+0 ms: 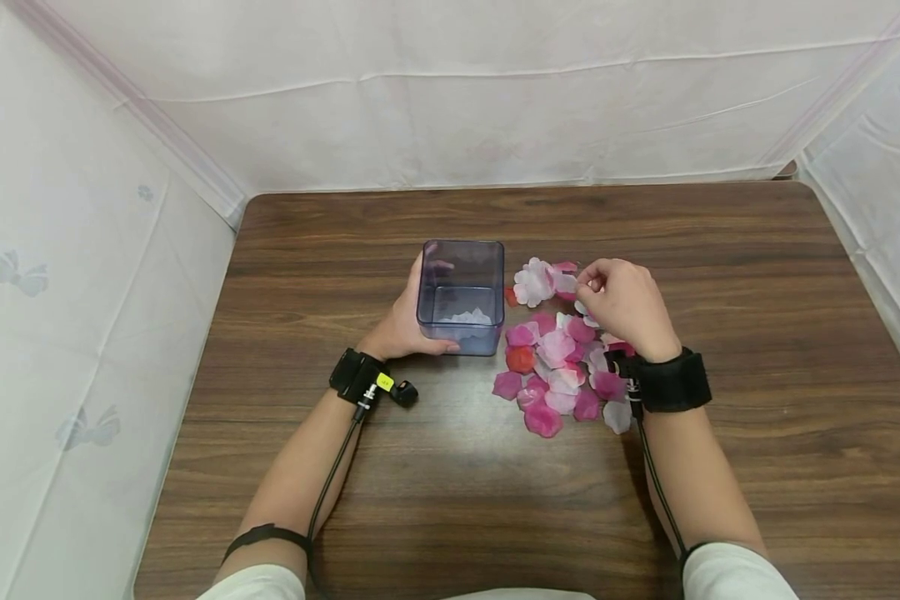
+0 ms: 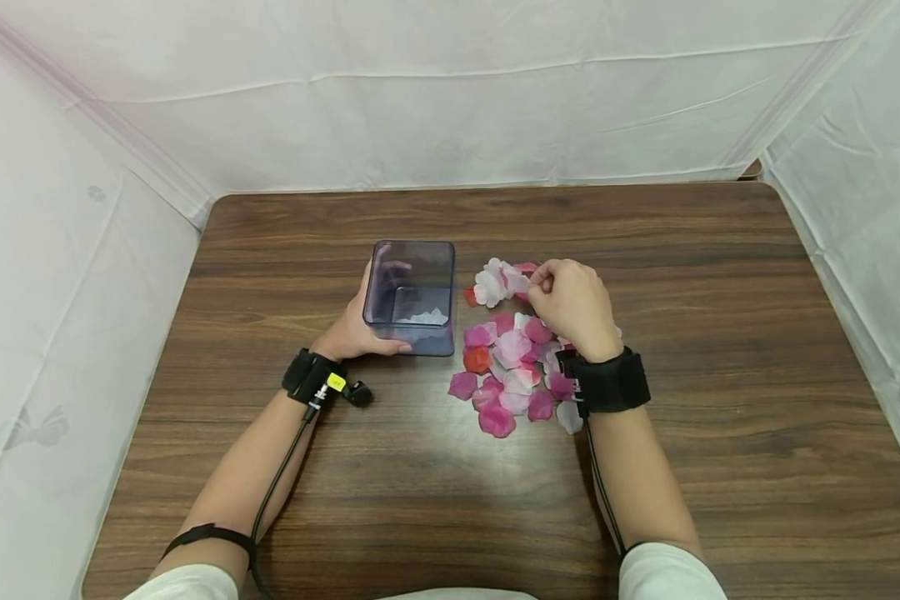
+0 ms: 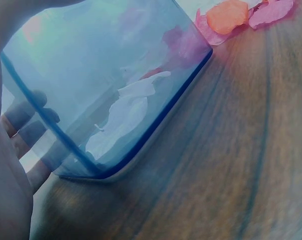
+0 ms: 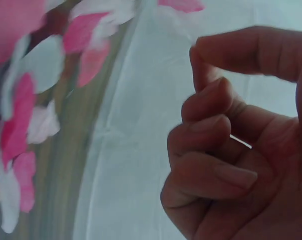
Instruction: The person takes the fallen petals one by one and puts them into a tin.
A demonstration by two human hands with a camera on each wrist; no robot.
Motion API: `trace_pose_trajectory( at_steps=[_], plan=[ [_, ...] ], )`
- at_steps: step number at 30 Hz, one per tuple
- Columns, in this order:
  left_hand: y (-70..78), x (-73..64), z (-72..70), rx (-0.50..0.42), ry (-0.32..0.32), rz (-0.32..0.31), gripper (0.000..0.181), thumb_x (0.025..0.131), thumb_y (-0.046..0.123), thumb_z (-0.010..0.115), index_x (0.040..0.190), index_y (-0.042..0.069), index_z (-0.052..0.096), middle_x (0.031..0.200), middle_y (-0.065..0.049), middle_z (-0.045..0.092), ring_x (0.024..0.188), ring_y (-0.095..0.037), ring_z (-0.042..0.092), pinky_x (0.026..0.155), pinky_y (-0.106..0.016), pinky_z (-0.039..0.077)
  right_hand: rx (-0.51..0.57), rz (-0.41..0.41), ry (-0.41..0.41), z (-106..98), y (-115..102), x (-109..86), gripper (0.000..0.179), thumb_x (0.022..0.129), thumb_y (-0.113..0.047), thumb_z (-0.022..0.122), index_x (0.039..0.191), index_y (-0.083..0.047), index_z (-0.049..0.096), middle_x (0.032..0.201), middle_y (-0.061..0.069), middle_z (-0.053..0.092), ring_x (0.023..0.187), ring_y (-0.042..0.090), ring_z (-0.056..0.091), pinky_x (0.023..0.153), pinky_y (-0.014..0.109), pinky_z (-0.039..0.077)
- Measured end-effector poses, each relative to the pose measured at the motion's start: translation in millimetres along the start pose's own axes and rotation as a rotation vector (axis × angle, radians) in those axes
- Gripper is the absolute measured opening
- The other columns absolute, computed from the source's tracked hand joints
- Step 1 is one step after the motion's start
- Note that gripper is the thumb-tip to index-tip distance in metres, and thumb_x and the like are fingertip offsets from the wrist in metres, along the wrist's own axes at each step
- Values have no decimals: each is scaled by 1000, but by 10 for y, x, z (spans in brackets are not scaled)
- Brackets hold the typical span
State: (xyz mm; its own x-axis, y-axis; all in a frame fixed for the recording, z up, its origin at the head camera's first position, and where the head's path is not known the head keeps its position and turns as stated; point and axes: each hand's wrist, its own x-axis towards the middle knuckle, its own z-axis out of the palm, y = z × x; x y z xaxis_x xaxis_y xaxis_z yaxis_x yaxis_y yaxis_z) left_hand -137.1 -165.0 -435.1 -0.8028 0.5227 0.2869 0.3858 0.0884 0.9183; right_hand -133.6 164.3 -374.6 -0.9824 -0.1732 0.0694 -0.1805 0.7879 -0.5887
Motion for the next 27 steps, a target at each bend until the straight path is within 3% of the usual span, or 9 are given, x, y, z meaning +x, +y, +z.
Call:
trace_pose_trajectory(
  at_steps=[4, 8, 11, 16, 19, 24, 27],
  plan=[
    [-5, 1, -2, -1, 3, 5, 137, 58, -5, 92, 158, 7, -1, 146, -32, 32, 130, -46, 38, 108, -63, 32, 8, -28, -29, -44, -55, -31, 14, 91, -8, 57, 87, -3, 69, 74, 9, 58, 58, 22, 44, 56, 35, 34],
    [-16, 5, -3, -3, 7, 11, 137, 58, -5, 92, 158, 7, 0, 146, -32, 32, 129, -50, 38, 107, -65, 32, -67, -27, -18, -66, -101, -63, 12, 89, -10, 59, 86, -4, 69, 77, 9, 57, 62, 23, 46, 54, 35, 35],
    [-20, 7, -5, -3, 5, 11, 136, 58, -5, 92, 158, 6, 0, 146, -32, 32, 129, -50, 38, 107, -65, 32, -137, -37, 32, -63, -121, -81, 12, 88, -11, 60, 85, -4, 69, 78, 9, 56, 65, 24, 48, 52, 36, 37],
    [-18, 10, -7, -18, 4, 11, 136, 58, -6, 92, 158, 6, 0, 146, -31, 32, 129, -51, 38, 107, -65, 33, -146, -90, 84, -52, -143, -97, 12, 88, -8, 58, 85, -4, 69, 78, 9, 56, 65, 24, 47, 53, 36, 37],
    [-15, 8, -7, -21, 5, 4, 136, 58, -6, 92, 158, 6, -1, 146, -31, 32, 129, -51, 38, 107, -65, 33, -107, -111, 51, -52, -145, -85, 11, 88, -6, 59, 85, -4, 69, 79, 9, 57, 64, 24, 47, 55, 36, 37],
    [-8, 9, -5, -24, 5, -1, 137, 58, -7, 91, 158, 6, -1, 146, -32, 31, 129, -50, 37, 107, -66, 31, -172, -108, -24, -22, -114, -52, 10, 87, -8, 61, 83, -3, 69, 74, 9, 59, 60, 23, 50, 52, 37, 41],
    [-6, 14, -7, -28, 1, -5, 137, 58, -6, 92, 158, 6, -1, 147, -32, 31, 130, -48, 37, 108, -65, 32, -219, -99, -15, -5, -107, -52, 11, 87, -9, 61, 83, -2, 69, 75, 10, 61, 63, 25, 54, 52, 40, 45]
  ],
)
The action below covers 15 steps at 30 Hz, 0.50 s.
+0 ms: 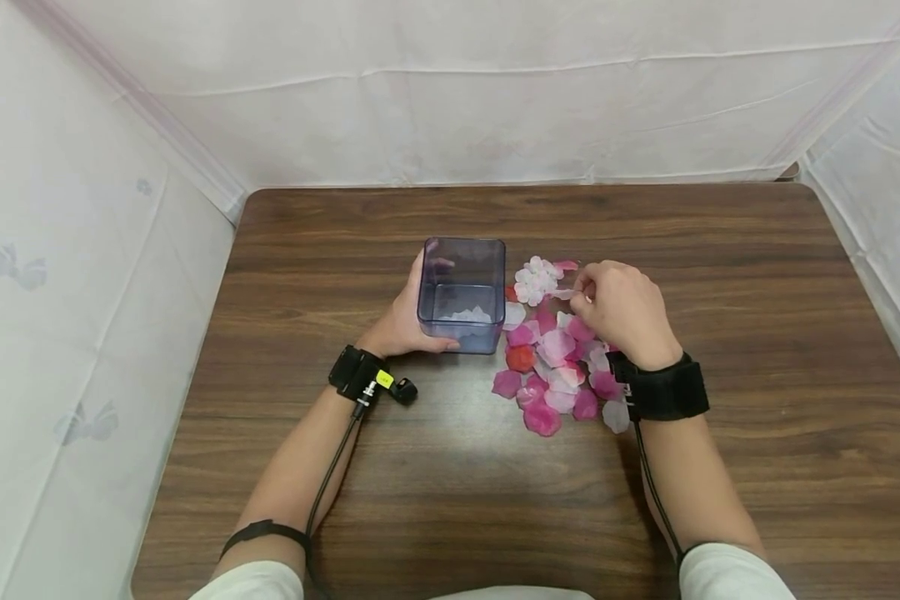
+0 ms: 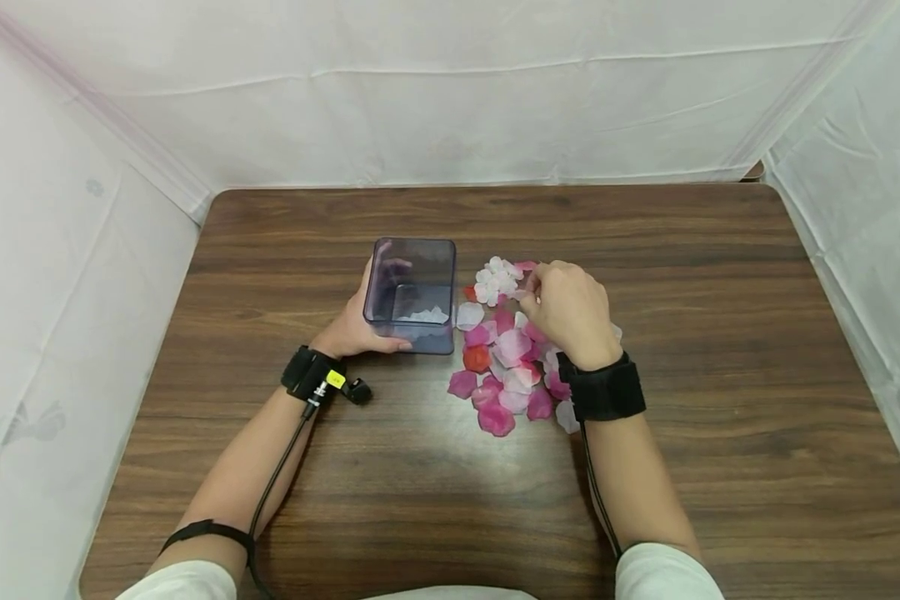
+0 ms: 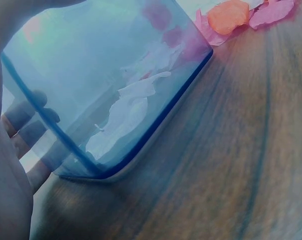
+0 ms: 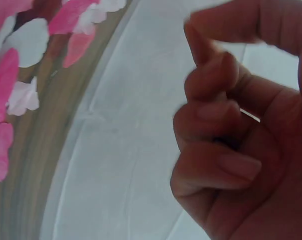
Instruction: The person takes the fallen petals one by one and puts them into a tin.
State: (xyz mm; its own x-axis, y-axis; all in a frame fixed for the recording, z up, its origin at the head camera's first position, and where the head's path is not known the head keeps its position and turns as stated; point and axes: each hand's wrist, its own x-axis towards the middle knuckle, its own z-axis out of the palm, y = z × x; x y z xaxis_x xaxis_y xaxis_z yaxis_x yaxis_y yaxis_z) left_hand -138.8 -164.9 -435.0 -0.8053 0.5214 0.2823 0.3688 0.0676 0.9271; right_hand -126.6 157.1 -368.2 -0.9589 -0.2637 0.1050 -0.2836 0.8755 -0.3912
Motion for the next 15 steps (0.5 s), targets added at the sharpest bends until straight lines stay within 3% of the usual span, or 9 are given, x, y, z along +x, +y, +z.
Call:
trace_pose_trajectory(
  at_steps=[9, 15],
  plan=[
    [1, 11, -3, 7, -1, -20, 138, 58, -4, 92, 158, 9, -1, 148, -28, 32, 130, -39, 40, 110, -59, 33, 19, -49, 63, -70, -87, -45, 9, 87, -7, 62, 84, -4, 70, 78, 9, 62, 67, 25, 55, 55, 42, 46],
    [7, 12, 4, 5, 0, -23, 138, 58, -6, 92, 158, 9, -1, 148, -25, 32, 131, -33, 40, 110, -55, 34, -11, -62, 83, -69, -102, -47, 9, 85, -6, 62, 82, -4, 70, 73, 8, 62, 64, 24, 55, 51, 40, 45]
  ],
)
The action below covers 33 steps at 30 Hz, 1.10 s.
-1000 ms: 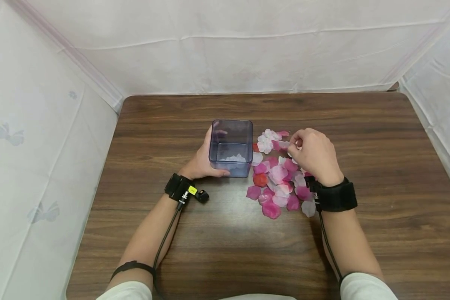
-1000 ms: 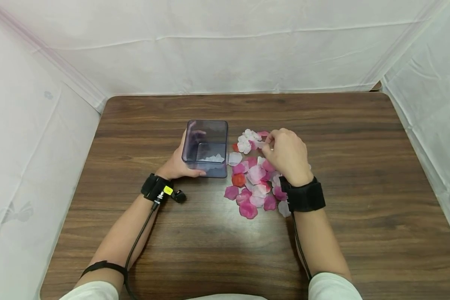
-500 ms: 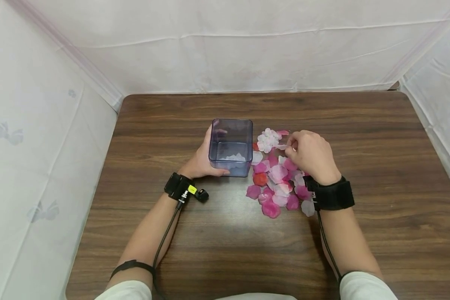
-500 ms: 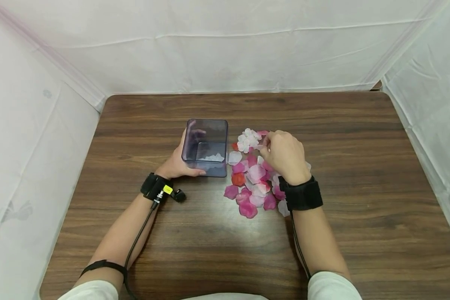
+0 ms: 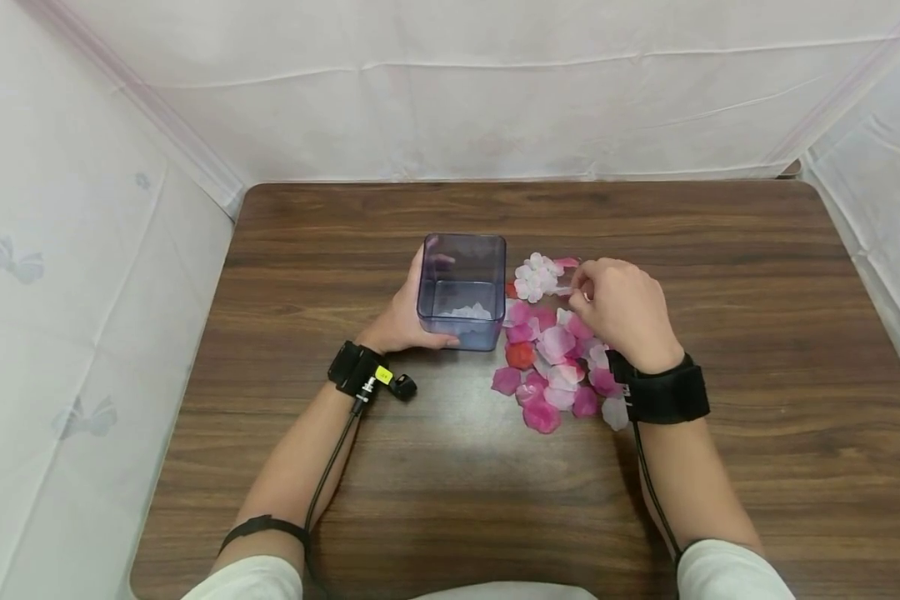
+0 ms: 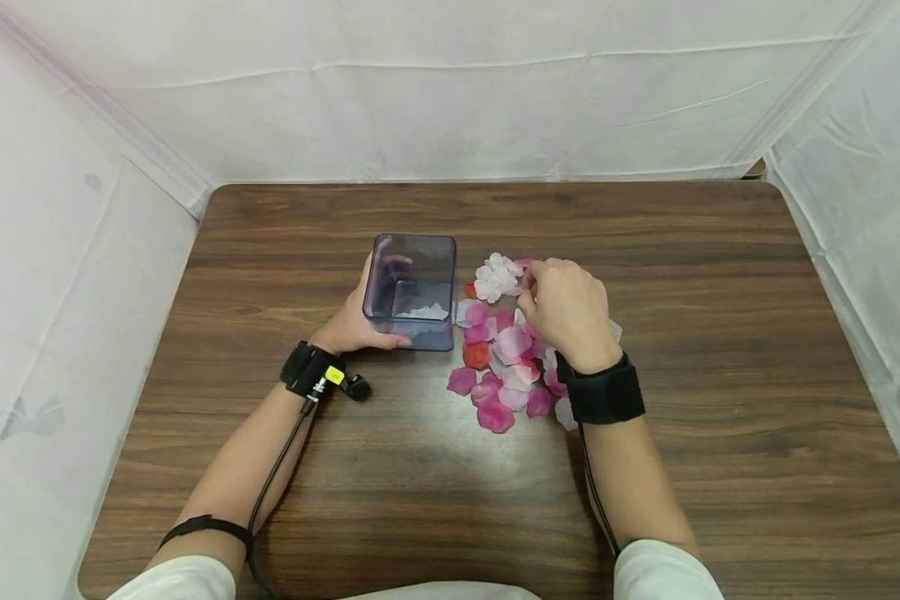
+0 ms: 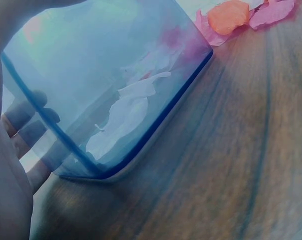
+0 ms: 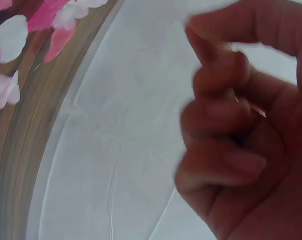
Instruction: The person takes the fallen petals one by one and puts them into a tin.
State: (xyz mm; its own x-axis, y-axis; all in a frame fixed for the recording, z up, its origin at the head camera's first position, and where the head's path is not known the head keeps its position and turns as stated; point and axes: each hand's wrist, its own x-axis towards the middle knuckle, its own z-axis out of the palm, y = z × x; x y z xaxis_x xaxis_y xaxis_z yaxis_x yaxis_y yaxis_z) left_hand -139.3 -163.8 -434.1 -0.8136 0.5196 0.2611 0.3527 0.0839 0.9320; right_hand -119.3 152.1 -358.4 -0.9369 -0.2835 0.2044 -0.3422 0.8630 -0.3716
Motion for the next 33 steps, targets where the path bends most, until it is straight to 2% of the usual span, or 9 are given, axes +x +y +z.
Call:
trace_pose_trajectory(
  at_steps=[4, 7, 11, 14, 16, 19, 25, 29, 33],
  plan=[
    [8, 4, 5, 10, 2, 0, 138, 58, -5, 93, 158, 8, -1, 148, -22, 34, 130, -28, 41, 111, -47, 35, 22, -1, 33, -1, -6, -5, 8, 86, -7, 62, 83, -4, 70, 71, 6, 59, 61, 23, 52, 50, 38, 42],
    [16, 1, 8, 17, -1, -2, 138, 58, -5, 93, 159, 8, -1, 148, -22, 34, 130, -27, 41, 110, -43, 36, 94, -33, 147, 32, -47, -3, 8, 89, -7, 64, 86, -3, 71, 70, 7, 57, 62, 21, 48, 54, 35, 38],
    [16, -10, 7, 17, -1, -16, 138, 59, -4, 93, 159, 11, -1, 149, -20, 34, 131, -25, 41, 111, -40, 35, 272, -148, 353, 142, -203, 11, 7, 90, -5, 69, 92, 1, 73, 69, 9, 55, 64, 19, 46, 59, 29, 36],
    [-4, -12, 8, 1, 0, -13, 139, 59, -5, 93, 159, 11, -2, 149, -23, 33, 132, -31, 40, 112, -47, 34, 367, -229, 432, 258, -371, 11, 7, 87, -2, 73, 94, 1, 73, 68, 9, 52, 64, 19, 47, 58, 27, 36],
    [-16, -8, 11, -10, -1, -7, 138, 58, -6, 92, 159, 10, -2, 149, -25, 32, 132, -37, 40, 112, -54, 33, 382, -255, 429, 337, -462, -1, 8, 87, -3, 74, 94, 0, 74, 67, 8, 52, 64, 19, 47, 57, 27, 36],
    [-21, -1, 13, -16, -1, 4, 138, 58, -6, 92, 159, 9, -1, 148, -28, 31, 130, -43, 40, 110, -62, 32, 380, -269, 379, 425, -551, -27, 9, 87, -5, 75, 94, 0, 73, 69, 7, 53, 65, 20, 47, 56, 30, 39],
    [-3, -9, 8, 5, 5, -7, 138, 59, -4, 93, 159, 9, -1, 148, -25, 34, 129, -40, 42, 110, -60, 33, 374, -252, 329, 493, -610, -51, 9, 88, -7, 75, 95, 0, 75, 69, 5, 54, 66, 18, 47, 54, 28, 38],
    [-2, -18, 8, -2, 2, -5, 138, 58, -5, 93, 159, 8, -2, 148, -27, 32, 131, -43, 40, 110, -62, 31, 374, -262, 340, 465, -598, -42, 10, 89, -7, 75, 96, 0, 76, 68, 5, 54, 66, 18, 47, 56, 27, 37],
    [8, -19, 6, 9, 4, -2, 139, 57, -5, 93, 158, 8, -2, 149, -25, 33, 132, -37, 39, 112, -56, 32, 380, -235, 372, 407, -533, -14, 10, 90, -7, 74, 96, 0, 77, 68, 6, 52, 64, 18, 46, 56, 28, 35]
  ],
)
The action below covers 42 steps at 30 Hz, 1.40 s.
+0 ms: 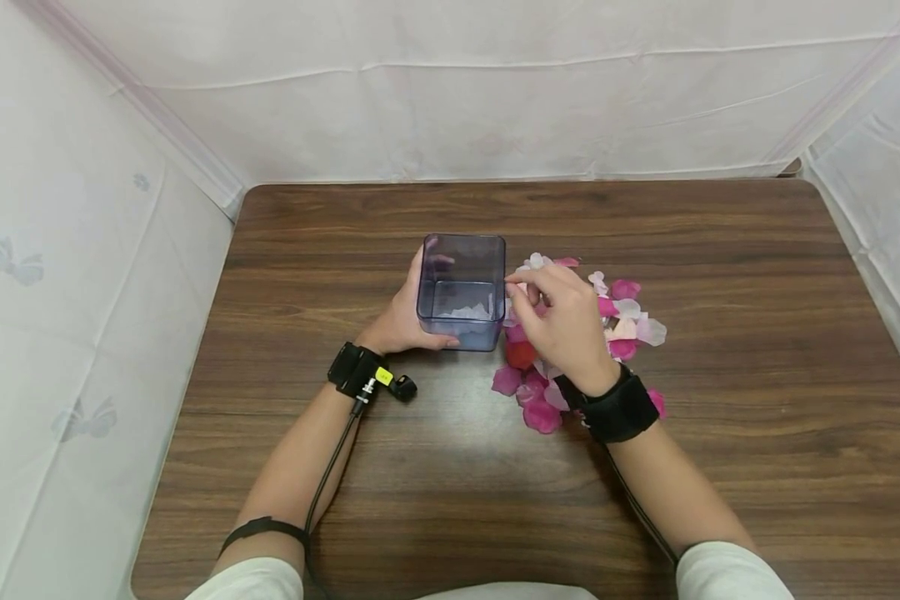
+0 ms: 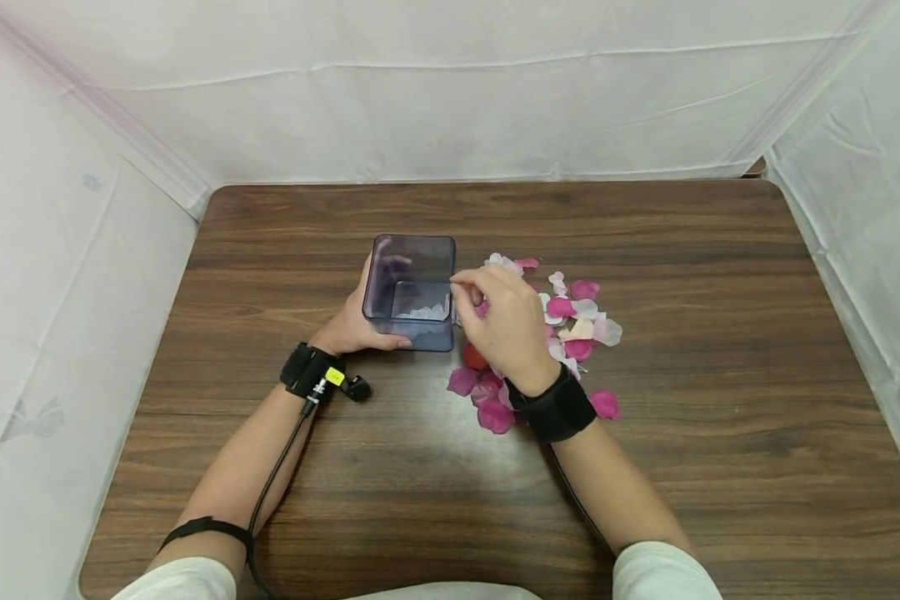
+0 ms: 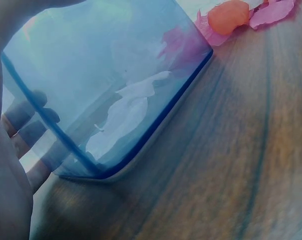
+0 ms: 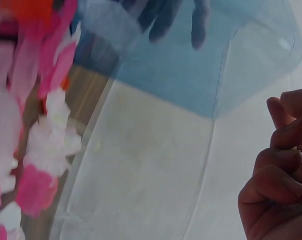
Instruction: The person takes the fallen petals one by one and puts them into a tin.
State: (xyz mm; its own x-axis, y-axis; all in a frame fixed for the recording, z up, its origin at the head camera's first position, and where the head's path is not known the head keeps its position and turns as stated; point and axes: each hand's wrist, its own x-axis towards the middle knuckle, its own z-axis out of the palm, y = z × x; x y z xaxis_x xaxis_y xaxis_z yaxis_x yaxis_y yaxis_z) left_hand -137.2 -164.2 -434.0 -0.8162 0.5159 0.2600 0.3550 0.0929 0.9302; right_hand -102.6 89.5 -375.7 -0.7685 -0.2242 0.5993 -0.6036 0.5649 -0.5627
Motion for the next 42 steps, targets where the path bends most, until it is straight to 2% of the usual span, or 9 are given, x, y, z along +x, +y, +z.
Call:
trace_pose_trajectory(
  at_steps=[3, 5, 9, 12, 14, 17, 23, 31, 42],
  plan=[
    [15, 2, -4, 19, 3, -2, 139, 57, -4, 93, 158, 8, -1, 148, -21, 34, 132, -30, 40, 113, -47, 33, -38, 66, -5, -50, 82, 26, 11, 91, -9, 73, 97, -1, 78, 67, 6, 51, 63, 19, 46, 56, 30, 35],
    [22, 3, -6, 27, 2, -3, 138, 57, -3, 93, 158, 8, -1, 148, -20, 35, 131, -28, 40, 112, -44, 34, -80, 130, -48, -73, 146, 33, 12, 91, -9, 72, 98, -2, 78, 67, 7, 51, 62, 20, 47, 55, 31, 35],
    [32, 7, -7, 23, 0, 0, 138, 57, -4, 93, 158, 8, 0, 148, -21, 35, 131, -29, 41, 111, -48, 35, -180, 248, -265, -86, 262, 30, 15, 91, -10, 70, 101, -3, 78, 71, 7, 57, 64, 22, 51, 54, 34, 40],
    [38, 12, -6, 16, -1, 7, 138, 57, -4, 93, 158, 7, 0, 147, -24, 34, 131, -31, 41, 111, -54, 34, -230, 283, -447, -75, 326, 28, 18, 90, -8, 68, 104, -4, 78, 80, 10, 64, 72, 25, 57, 61, 37, 49],
    [39, 16, -7, 13, -2, 10, 138, 57, -4, 93, 158, 7, 0, 147, -24, 34, 130, -32, 41, 111, -54, 35, -243, 294, -529, -68, 354, 26, 19, 88, -4, 68, 105, -3, 78, 87, 12, 67, 79, 27, 60, 68, 40, 52],
    [46, 21, -8, 9, -1, 13, 138, 57, -4, 93, 158, 7, 0, 147, -23, 34, 130, -31, 42, 111, -51, 36, -251, 313, -587, -60, 368, 21, 20, 85, 0, 70, 103, -3, 79, 92, 14, 69, 86, 29, 62, 75, 43, 53],
    [39, 22, -10, 19, -4, 10, 138, 58, -4, 93, 158, 7, 0, 147, -21, 35, 130, -28, 42, 111, -39, 36, -293, 335, -608, 6, 361, -17, 18, 84, -1, 74, 101, -4, 79, 95, 15, 69, 94, 33, 64, 77, 46, 56],
    [34, -4, 8, 26, -1, 12, 137, 58, -3, 94, 158, 7, 1, 147, -21, 35, 130, -29, 42, 110, -38, 37, -346, 336, -607, 94, 373, -78, 18, 89, -2, 68, 103, -3, 79, 93, 15, 68, 92, 32, 65, 74, 47, 58],
    [22, -10, 5, 22, -3, 9, 137, 59, -2, 94, 158, 9, 0, 147, -22, 35, 131, -28, 41, 111, -43, 36, -237, 340, -442, -44, 316, -13, 11, 91, -8, 68, 90, -3, 77, 86, 12, 66, 83, 29, 60, 70, 42, 51]
  ],
)
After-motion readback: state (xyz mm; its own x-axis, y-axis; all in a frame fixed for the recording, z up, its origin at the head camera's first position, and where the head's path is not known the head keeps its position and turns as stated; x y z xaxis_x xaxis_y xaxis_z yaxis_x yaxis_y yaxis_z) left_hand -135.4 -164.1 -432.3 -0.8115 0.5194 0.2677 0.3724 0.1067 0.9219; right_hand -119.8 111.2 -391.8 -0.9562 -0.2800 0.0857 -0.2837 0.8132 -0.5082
